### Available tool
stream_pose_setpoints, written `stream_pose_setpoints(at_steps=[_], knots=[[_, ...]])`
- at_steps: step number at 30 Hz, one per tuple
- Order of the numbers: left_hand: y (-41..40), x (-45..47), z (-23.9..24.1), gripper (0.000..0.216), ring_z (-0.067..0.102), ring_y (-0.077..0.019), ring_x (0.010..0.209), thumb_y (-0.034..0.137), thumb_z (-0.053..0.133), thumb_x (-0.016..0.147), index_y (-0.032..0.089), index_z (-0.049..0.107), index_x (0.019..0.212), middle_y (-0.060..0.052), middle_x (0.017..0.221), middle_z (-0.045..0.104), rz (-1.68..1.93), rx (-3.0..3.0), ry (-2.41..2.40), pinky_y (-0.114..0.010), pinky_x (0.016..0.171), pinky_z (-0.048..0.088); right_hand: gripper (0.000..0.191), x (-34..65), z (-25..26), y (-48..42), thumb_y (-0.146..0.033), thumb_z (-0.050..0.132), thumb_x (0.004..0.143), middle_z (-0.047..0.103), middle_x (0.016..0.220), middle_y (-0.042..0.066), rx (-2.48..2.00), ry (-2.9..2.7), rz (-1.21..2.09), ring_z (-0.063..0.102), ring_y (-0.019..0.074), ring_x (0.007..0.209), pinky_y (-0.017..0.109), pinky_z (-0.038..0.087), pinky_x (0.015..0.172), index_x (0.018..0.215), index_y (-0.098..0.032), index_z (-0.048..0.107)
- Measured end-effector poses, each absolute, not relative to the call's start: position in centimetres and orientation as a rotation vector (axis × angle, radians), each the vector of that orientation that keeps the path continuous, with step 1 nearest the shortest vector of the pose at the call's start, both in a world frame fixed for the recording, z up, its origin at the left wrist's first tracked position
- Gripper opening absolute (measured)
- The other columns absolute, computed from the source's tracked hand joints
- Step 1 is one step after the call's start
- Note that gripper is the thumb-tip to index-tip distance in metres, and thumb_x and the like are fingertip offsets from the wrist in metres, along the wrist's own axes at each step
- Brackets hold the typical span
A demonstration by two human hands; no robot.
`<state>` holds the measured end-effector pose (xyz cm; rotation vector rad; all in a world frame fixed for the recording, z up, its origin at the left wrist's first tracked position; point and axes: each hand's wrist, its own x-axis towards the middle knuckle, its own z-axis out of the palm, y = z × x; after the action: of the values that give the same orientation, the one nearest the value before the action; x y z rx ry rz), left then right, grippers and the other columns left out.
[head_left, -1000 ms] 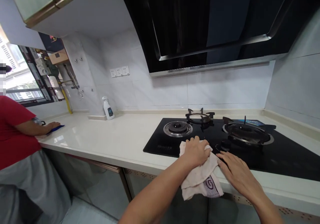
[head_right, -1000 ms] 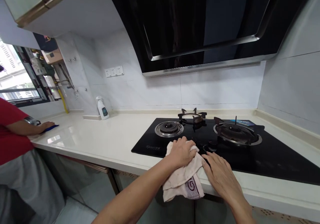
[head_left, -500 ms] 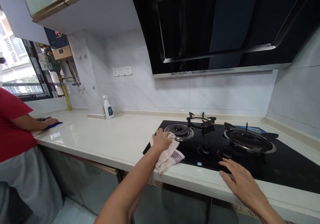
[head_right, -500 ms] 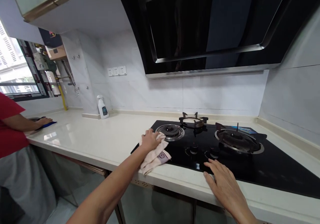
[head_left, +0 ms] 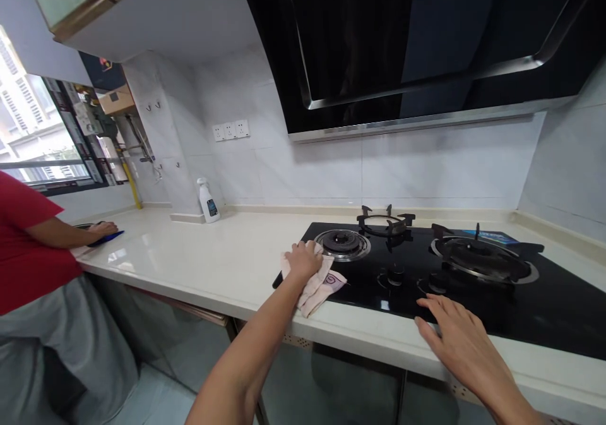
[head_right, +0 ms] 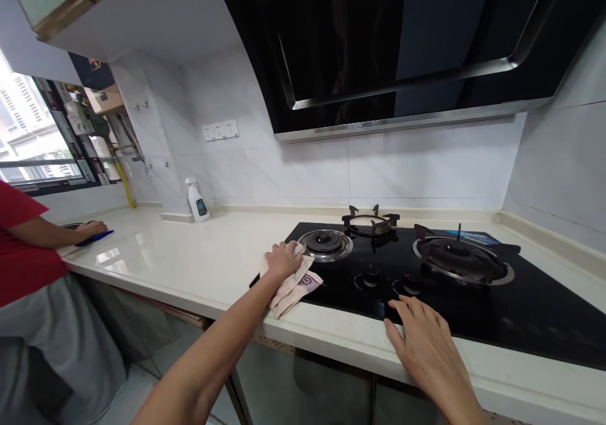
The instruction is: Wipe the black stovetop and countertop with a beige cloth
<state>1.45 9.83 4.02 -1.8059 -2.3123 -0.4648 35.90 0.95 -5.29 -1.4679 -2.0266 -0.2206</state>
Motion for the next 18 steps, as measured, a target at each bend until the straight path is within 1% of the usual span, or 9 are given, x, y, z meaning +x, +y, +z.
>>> stream_pose_setpoints(at_steps=[6,9,13,18], knots=[[9.5,10.9,2.8,0.038,0.049,-0.0295,0.127,0.047,0.043,0.099,0.034,0.058,0.131,-0.007,0.135,0.06,-0.506,-2.17,-1.931,-0.051,0.105,0.041,0.05,36.2,-5.1,0.9,-0.052,0.036,0.099,0.065,0.137,0.011,-1.454,-2.033,-0.209,0.058,0.032,0.13,0.053,0.044,0.107,0.124,-0.024,0.068],[9.5,13.1,2.7,0.037,0.051,-0.0286,0.125,0.046,0.042,0.099,0.033,0.058,0.13,-0.006,0.132,0.062,-0.515,-2.253,-1.834,-0.05,0.105,0.041,0.05,36.6,-5.3,1.0,-0.052,0.036,0.099,0.065,0.14,0.011,-1.441,-2.036,-0.187,0.056,0.0316,0.133,0.053,0.044,0.11,0.126,-0.025,0.068],[9.9,12.1,2.9,0.037,0.052,-0.0291,0.123,0.048,0.048,0.097,0.034,0.061,0.129,-0.006,0.129,0.063,-0.516,-2.253,-1.855,-0.049,0.103,0.043,0.05,37.3,-5.5,1.1,-0.052,0.038,0.099,0.062,0.145,0.009,-1.426,-2.072,-0.144,0.054,0.0311,0.138,0.054,0.043,0.114,0.13,-0.025,0.067],[10.6,7.4,3.2,0.042,0.051,-0.0313,0.129,0.05,0.051,0.095,0.034,0.061,0.133,-0.01,0.134,0.059,-0.515,-2.129,-2.003,-0.05,0.105,0.041,0.054,37.8,-5.7,1.2,-0.052,0.036,0.1,0.059,0.151,0.009,-1.433,-2.1,-0.075,0.049,0.031,0.143,0.055,0.039,0.118,0.134,-0.024,0.066]])
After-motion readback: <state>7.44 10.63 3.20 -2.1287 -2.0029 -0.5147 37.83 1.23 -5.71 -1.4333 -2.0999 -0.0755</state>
